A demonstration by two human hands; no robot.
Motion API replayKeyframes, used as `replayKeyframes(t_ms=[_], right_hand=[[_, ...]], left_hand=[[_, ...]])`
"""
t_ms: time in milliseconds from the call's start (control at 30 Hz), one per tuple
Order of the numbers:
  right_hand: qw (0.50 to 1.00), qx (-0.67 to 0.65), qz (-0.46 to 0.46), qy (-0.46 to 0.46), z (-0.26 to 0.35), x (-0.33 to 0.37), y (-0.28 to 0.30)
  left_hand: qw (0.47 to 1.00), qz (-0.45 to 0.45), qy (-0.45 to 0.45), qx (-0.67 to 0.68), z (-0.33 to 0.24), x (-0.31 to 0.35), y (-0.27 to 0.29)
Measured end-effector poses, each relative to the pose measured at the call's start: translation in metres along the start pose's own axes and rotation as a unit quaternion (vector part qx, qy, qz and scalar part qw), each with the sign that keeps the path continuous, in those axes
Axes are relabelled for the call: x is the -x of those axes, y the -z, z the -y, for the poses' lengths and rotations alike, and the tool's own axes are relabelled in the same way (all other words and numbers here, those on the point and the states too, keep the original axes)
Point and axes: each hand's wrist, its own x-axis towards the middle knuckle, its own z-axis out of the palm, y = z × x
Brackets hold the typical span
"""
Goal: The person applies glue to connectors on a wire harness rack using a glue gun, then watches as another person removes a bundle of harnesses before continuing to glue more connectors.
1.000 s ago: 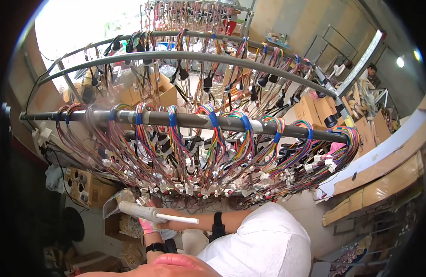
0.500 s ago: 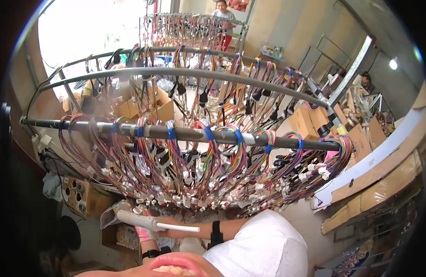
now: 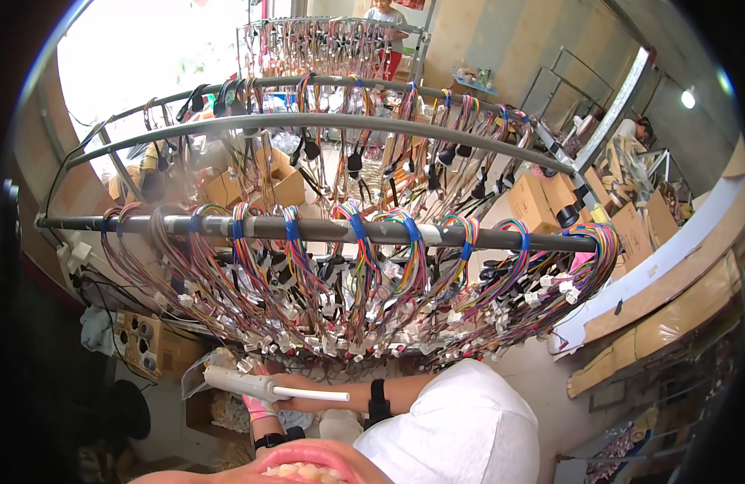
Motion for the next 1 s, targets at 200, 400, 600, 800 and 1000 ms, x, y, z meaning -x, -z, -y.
replayKeyframes(t_ms=[200, 400, 600, 800, 1000], right_hand=[[1.0, -0.02, 0.013, 0.001, 0.007, -0.003, -0.008], [0.998, -0.051, -0.004, -0.021, 0.011, 0.002, -0.002], [1.0, -0.003, -0.004, -0.016, 0.01, 0.002, -0.002], [1.0, -0.023, 0.004, -0.018, 0.015, 0.0, -0.006], [0.999, -0.025, 0.031, -0.031, 0.017, -0.004, -0.014]], left_hand=[[0.565, -0.017, -0.142, -0.813, 0.06, 0.008, -0.037], [0.307, -0.029, -0.163, -0.937, 0.068, 0.007, -0.049], [0.358, -0.043, -0.144, -0.922, 0.063, 0.001, -0.046], [0.254, -0.023, -0.072, -0.964, 0.073, 0.004, -0.052], [0.948, -0.036, -0.026, -0.316, 0.105, 0.013, -0.061]])
